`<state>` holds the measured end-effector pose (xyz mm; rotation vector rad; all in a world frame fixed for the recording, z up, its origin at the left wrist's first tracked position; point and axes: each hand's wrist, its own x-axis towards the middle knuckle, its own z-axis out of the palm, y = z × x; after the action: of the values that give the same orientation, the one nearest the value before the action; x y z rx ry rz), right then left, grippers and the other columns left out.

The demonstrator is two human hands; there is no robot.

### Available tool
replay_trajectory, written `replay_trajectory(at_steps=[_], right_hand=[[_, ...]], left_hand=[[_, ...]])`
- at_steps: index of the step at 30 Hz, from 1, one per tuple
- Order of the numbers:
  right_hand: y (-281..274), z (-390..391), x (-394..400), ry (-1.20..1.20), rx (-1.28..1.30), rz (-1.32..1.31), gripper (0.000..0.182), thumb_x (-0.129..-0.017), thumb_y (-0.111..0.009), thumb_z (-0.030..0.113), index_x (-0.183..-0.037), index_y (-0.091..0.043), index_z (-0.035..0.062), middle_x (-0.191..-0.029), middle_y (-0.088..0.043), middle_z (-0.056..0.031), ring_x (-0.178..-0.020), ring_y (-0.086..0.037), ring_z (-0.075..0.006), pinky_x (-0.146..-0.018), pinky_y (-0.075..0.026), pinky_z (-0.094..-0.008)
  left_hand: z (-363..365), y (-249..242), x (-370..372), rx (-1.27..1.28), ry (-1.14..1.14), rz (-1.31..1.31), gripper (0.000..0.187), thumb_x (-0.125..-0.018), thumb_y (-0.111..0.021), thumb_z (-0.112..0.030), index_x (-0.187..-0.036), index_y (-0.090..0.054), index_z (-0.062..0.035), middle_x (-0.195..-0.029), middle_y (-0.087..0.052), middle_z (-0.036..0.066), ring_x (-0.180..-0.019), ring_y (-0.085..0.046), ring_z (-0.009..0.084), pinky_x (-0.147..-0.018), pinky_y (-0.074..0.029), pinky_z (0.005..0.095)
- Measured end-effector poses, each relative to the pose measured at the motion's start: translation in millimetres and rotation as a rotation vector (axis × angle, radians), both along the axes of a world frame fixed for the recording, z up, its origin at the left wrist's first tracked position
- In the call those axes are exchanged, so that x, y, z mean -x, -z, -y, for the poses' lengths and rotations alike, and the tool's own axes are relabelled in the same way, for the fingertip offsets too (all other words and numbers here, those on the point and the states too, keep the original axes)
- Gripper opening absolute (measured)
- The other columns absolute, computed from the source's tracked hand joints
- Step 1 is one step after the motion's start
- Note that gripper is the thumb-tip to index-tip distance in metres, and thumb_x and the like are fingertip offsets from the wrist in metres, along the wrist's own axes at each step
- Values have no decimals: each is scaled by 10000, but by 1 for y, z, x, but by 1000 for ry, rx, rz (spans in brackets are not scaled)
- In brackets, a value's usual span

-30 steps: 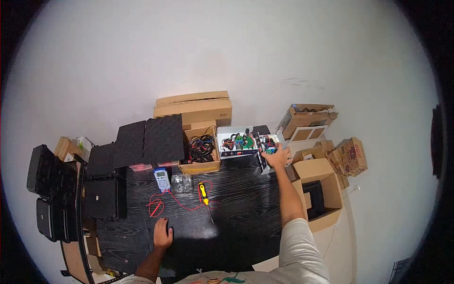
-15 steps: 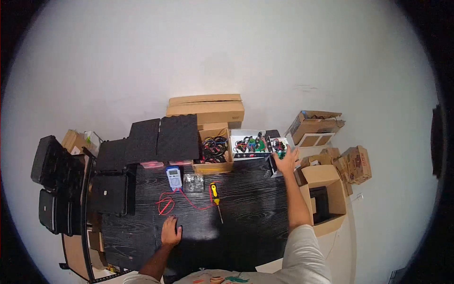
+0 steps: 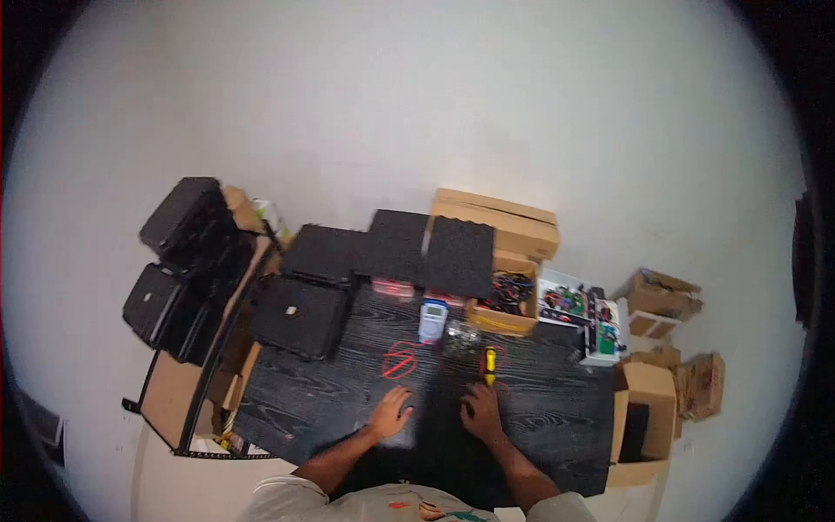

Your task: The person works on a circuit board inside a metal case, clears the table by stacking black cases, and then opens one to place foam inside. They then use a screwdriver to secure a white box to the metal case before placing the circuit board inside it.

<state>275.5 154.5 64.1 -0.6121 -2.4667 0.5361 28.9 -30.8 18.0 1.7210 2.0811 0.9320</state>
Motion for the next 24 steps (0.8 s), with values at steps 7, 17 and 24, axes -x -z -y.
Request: replay_trajectory(at_steps=[7, 17, 24], right_hand=[[12, 73, 85, -321, 52, -64, 201, -790, -735, 67, -991, -727, 59, -1070, -745, -123, -1021, -711, -331, -972, -525, -485], [-16, 118, 215, -532, 287, 165, 199, -890, -692, 103, -1056, -753, 11, -979, -763, -171, -917, -742, -355, -836, -582, -439], [-124, 173, 475, -806, 507, 133, 327, -993, -660, 143, -1291, -637, 11, -1101, -746, -168, -970, -750, -259, -851, -577, -376]], left_hand=[[87, -89, 104, -446, -542, 59, 347, -935, -669, -109, -1265, -645, -2, -1328, -645, 198, -1262, -598, 397, -1109, -447, 470], [344, -173, 417, -1064, -1613, 321, 752, -1040, -559, -551, -1545, -422, -11, -1556, -456, 200, -1488, -368, 304, -1183, -341, 426], [398, -203, 512, -919, -1273, 859, 978, -968, -492, -758, -1649, -302, -82, -1668, -367, 163, -1522, -360, 309, -1249, -248, 463]])
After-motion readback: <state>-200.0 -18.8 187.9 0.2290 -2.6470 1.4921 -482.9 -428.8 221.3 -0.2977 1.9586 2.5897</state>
